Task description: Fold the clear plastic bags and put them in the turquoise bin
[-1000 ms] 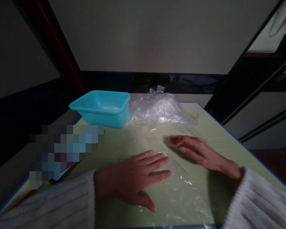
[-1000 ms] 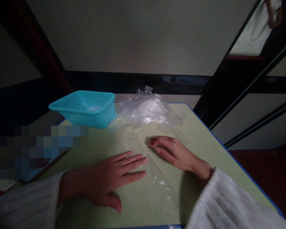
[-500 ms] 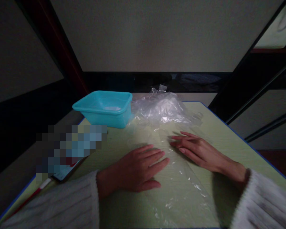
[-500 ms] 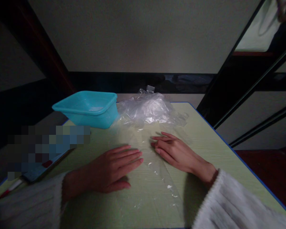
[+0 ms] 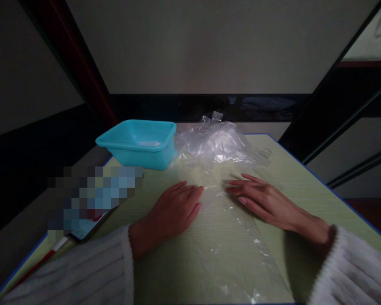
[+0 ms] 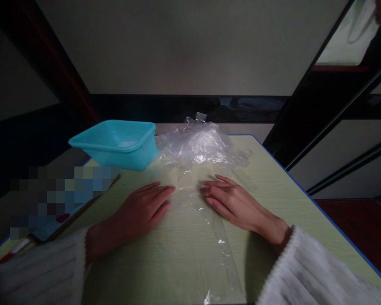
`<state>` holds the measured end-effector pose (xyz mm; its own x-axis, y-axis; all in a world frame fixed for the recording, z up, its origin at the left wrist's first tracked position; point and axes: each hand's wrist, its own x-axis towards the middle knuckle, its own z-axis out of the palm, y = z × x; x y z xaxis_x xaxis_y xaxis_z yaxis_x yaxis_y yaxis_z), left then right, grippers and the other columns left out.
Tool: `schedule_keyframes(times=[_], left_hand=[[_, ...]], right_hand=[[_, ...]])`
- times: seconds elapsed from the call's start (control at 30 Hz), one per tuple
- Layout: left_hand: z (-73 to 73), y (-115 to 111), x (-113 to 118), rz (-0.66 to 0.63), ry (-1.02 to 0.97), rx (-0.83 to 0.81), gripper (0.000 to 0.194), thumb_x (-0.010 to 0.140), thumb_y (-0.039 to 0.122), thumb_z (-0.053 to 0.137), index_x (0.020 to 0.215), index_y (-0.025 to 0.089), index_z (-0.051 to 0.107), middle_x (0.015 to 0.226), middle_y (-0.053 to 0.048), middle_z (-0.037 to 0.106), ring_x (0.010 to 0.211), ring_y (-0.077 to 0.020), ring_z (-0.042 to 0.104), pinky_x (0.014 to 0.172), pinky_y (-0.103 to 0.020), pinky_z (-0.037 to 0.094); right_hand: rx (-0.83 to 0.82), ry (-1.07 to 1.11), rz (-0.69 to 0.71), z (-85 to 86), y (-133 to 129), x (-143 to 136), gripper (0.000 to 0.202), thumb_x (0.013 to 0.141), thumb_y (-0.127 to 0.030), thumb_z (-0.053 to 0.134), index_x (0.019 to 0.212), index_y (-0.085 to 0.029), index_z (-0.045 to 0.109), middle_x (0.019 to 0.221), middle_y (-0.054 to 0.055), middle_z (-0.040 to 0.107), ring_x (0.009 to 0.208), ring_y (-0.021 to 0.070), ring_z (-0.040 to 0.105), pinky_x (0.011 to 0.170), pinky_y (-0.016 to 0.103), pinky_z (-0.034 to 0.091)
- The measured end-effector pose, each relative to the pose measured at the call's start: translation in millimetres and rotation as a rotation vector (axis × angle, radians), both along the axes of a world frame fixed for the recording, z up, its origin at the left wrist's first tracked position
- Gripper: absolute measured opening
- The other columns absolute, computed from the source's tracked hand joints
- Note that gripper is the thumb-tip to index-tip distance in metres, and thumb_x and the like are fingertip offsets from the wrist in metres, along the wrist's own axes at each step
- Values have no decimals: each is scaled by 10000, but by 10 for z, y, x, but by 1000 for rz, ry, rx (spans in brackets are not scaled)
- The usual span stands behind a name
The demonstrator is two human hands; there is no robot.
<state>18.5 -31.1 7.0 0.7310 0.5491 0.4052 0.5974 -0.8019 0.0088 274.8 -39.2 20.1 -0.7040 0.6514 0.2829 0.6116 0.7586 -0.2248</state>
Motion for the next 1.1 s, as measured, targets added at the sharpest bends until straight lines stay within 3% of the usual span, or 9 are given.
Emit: schedule_keyframes(times=[0.1, 0.23, 0.37, 0.47, 0.67, 0.87, 0.97, 1.1], left_hand=[[16, -1, -8, -21, -57, 27, 245, 883, 153, 378, 1054, 84, 538, 988, -120, 677, 877, -186, 636, 918, -380, 468], [62, -95, 15, -268, -97, -16, 245, 865, 115, 370, 1002, 97, 571, 963, -106, 688, 874, -174, 634, 901, -335, 471], [78, -219, 52, -471, -79, -213, 273, 846, 129, 392, 1055, 109, 566, 1052, -98, 672, 982, -171, 607, 933, -306, 448], [53, -254, 50, -533, -44, -340, 310, 833, 147, 407, 1107, 118, 548, 1122, -104, 645, 1052, -187, 580, 962, -330, 427], [49, -243, -34, -547, -113, -473, 306, 803, 143, 440, 1080, 122, 567, 1105, -112, 654, 1018, -209, 601, 959, -353, 425], [88, -287, -118, -549, -199, -541, 326, 803, 118, 459, 1111, 143, 561, 1098, -95, 663, 1025, -187, 604, 966, -323, 425], [81, -267, -111, -420, -290, -533, 289, 808, 113, 462, 1064, 133, 595, 1022, -84, 690, 975, -175, 620, 926, -303, 448], [59, -180, -70, -158, -452, -553, 226, 819, 117, 444, 916, 140, 647, 907, -54, 714, 849, -144, 651, 811, -258, 489]], right_hand=[[2, 19, 12, 4, -4, 12, 250, 927, -235, 367, 1080, -182, 559, 1161, 102, 626, 1118, 200, 553, 1016, 486, 364], [60, 47, 10, 11, -7, 27, 281, 927, -225, 358, 1082, -176, 587, 1124, 103, 647, 1079, 198, 580, 975, 438, 427], [68, 17, 38, 7, -9, 12, 315, 935, -231, 340, 1066, -148, 614, 1109, 115, 654, 1054, 202, 595, 939, 401, 467], [59, 21, 56, -2, -11, 2, 327, 941, -240, 329, 1060, -143, 619, 1107, 114, 656, 1037, 203, 604, 935, 408, 470], [49, 55, 67, 4, -33, 0, 297, 934, -222, 356, 1050, -140, 616, 1122, 124, 644, 1075, 207, 577, 929, 401, 470], [-49, 120, 170, 34, -86, -64, 224, 915, -176, 409, 1054, -140, 581, 1080, 108, 650, 1107, 198, 536, 936, 397, 452], [-99, 154, 221, 41, -125, -125, 180, 904, -155, 434, 986, -145, 593, 1037, 100, 647, 1031, 190, 559, 903, 386, 455], [-164, 189, 216, 30, -162, -181, 194, 915, -159, 406, 894, -138, 598, 873, 91, 608, 807, 166, 564, 703, 304, 481]])
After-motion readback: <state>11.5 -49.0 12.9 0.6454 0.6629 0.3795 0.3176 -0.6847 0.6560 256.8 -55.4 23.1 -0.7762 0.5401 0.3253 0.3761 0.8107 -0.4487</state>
